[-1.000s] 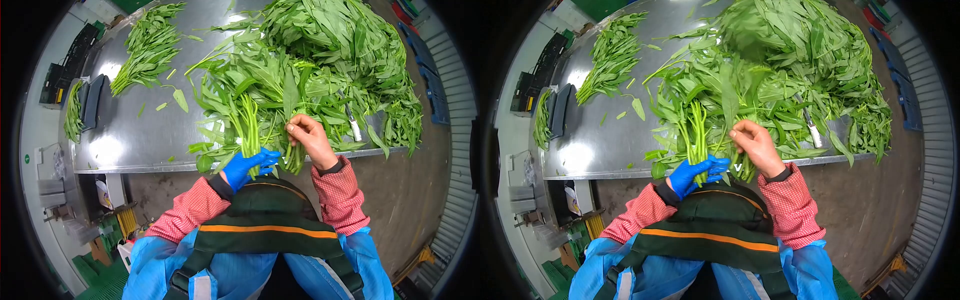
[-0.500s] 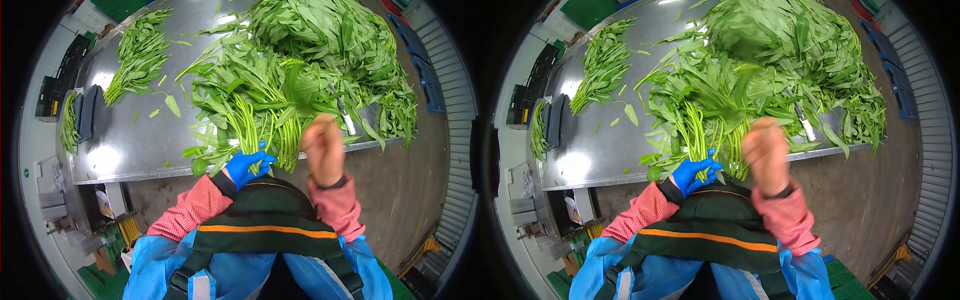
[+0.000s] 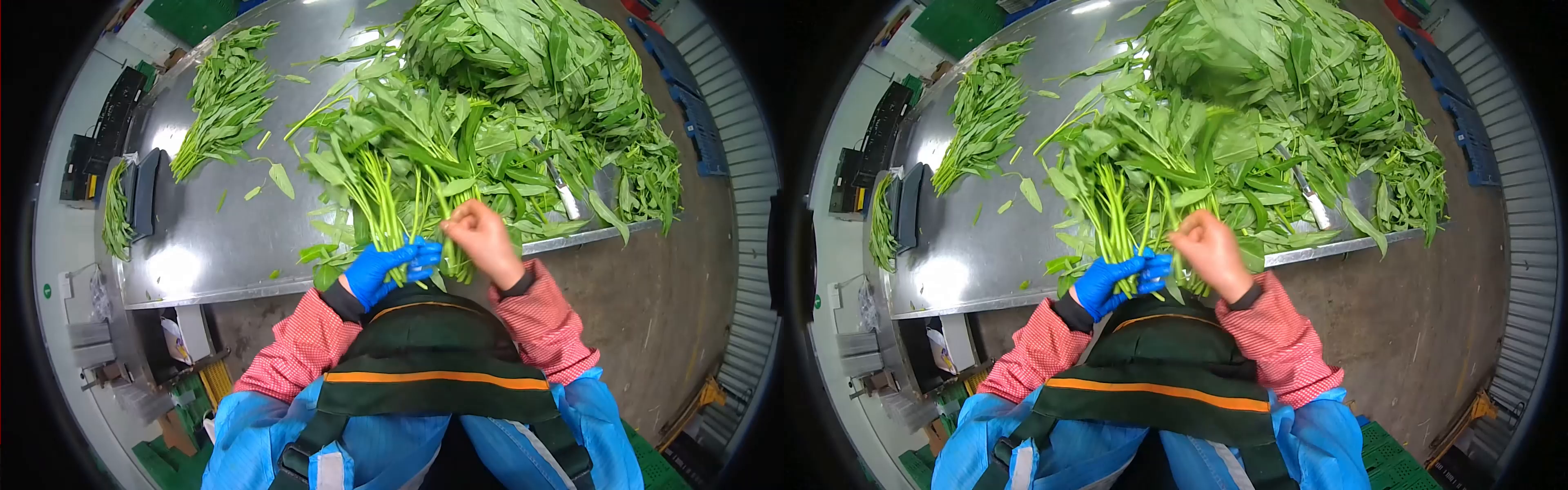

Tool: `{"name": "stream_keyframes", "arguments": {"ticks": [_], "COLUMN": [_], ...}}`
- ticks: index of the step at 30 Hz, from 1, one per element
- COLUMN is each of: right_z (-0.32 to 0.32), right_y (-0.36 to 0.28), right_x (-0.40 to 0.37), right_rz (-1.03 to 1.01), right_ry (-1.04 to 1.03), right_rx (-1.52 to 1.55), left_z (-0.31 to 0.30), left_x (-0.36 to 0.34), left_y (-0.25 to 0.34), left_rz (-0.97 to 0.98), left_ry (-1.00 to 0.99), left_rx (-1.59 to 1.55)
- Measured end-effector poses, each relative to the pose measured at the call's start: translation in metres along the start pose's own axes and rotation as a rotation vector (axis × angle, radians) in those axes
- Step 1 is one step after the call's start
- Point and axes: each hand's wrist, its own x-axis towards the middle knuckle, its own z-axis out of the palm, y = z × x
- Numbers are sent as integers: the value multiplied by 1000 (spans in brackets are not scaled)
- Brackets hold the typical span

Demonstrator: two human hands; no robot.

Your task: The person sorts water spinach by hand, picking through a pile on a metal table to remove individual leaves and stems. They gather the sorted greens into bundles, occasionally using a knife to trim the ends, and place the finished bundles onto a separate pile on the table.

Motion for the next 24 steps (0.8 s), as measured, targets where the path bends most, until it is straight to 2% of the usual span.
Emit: {"name": "stream_keyframes", "arguments": {"ticks": [2,3,5,8,11,12,15,16,19,20,21,23,24], "right_z": [20,26,31,12,10,13,28,28,9,1,-11,-36,-35], "right_y": [0,-16,4,9,-19,-32,-26,-29,-49,-42,-38,-33,-24], "right_x": [-8,-13,-14,-12,-30,-36,-52,-57,-65,-63,-57,-39,-32], "right_rz": [-95,-6,-88,9,1,-38,-249,-294,-167,-154,-82,56,18], "right_ry": [-58,-114,-55,-76,-275,-362,-251,-289,-528,-271,-9,215,220], "right_rx": [-194,-316,-92,-132,-382,-492,-560,-577,-284,-238,-367,-613,-730], "left_z": [-5,-6,-7,-10,-16,-11,-26,-25,-17,-17,-17,-19,-22], "left_x": [5,5,0,-10,-7,-8,1,-1,-6,-7,-8,-4,-1], "left_y": [-17,-20,-17,-3,-5,-2,-13,-12,-5,-3,-4,-5,-6], "left_rz": [7,9,-26,-98,-1,16,98,71,-16,-42,-67,-167,-215], "left_ry": [0,1,43,47,54,54,80,112,170,167,166,124,85], "left_rx": [-18,-28,7,17,81,127,154,147,100,60,17,-31,-37]}}
